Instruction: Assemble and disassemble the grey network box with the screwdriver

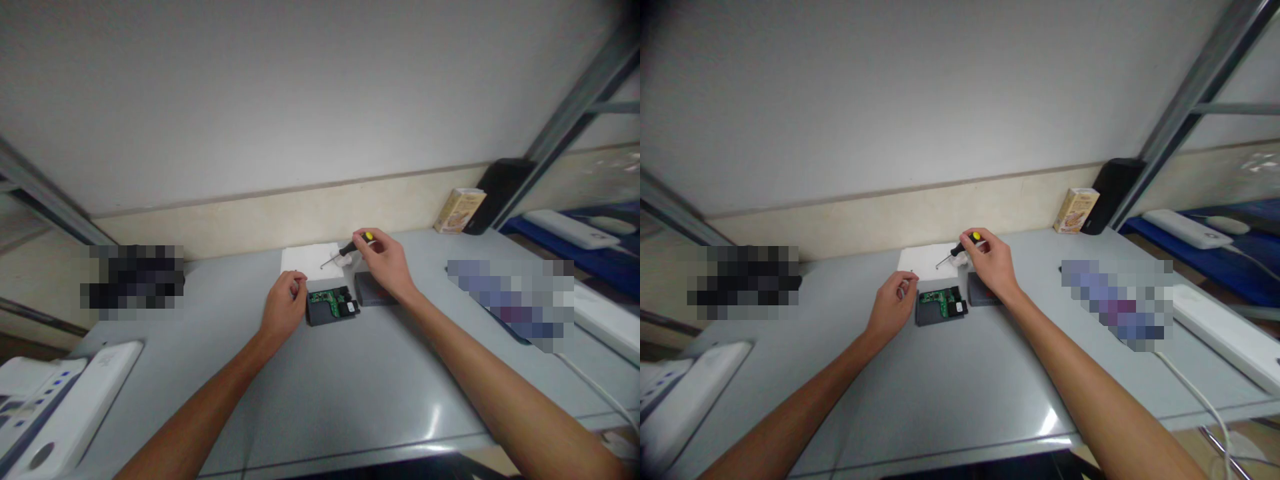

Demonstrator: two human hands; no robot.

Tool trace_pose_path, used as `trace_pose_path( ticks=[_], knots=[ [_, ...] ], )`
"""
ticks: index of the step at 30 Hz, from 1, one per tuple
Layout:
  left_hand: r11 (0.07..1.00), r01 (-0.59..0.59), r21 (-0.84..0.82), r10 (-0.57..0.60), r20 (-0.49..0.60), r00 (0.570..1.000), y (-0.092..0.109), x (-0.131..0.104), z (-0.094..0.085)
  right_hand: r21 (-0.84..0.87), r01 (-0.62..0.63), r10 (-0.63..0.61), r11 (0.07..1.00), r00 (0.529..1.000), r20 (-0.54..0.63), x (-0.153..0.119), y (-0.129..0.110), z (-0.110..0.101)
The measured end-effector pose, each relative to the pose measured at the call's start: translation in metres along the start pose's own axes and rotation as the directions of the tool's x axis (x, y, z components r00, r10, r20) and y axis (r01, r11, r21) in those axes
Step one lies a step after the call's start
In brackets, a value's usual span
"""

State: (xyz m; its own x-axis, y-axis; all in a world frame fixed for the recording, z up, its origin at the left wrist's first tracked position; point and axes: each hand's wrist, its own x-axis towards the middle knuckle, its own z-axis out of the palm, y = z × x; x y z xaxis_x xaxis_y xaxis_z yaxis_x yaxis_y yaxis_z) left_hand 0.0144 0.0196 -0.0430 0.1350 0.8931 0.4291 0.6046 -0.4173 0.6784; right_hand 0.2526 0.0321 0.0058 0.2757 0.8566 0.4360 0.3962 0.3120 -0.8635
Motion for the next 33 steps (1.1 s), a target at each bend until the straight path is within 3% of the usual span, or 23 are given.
trace_pose_path(
  ticks=[6, 13, 18, 22, 33],
  knots=[
    [0.999, -0.046, 0.017, 0.047, -0.037, 0.998, -0.001, 0.0, 0.001, -0.038, 0.042, -0.041, 0.998, 0.999, 0.023, -0.001, 0.002, 0.001],
    [0.997, -0.072, -0.01, 0.071, -0.036, 0.997, -0.003, 0.003, -0.001, 0.052, 0.025, -0.022, 0.998, 0.998, -0.056, -0.001, -0.005, -0.001],
    [0.988, -0.14, -0.058, 0.142, 0.019, 0.99, 0.0, 0.003, -0.002, 0.156, -0.008, 0.003, 0.988, 1.0, 0.029, -0.004, -0.012, 0.001],
    [0.981, -0.176, -0.076, 0.177, 0.002, 0.984, 0.002, 0.002, -0.003, 0.202, 0.0, -0.01, 0.979, 0.999, 0.046, -0.007, -0.011, 0.005],
    [0.981, -0.151, -0.122, 0.152, -0.001, 0.988, -0.005, 0.006, -0.004, 0.227, -0.005, -0.002, 0.974, 1.0, 0.031, -0.006, -0.011, 0.005]
  ],
)
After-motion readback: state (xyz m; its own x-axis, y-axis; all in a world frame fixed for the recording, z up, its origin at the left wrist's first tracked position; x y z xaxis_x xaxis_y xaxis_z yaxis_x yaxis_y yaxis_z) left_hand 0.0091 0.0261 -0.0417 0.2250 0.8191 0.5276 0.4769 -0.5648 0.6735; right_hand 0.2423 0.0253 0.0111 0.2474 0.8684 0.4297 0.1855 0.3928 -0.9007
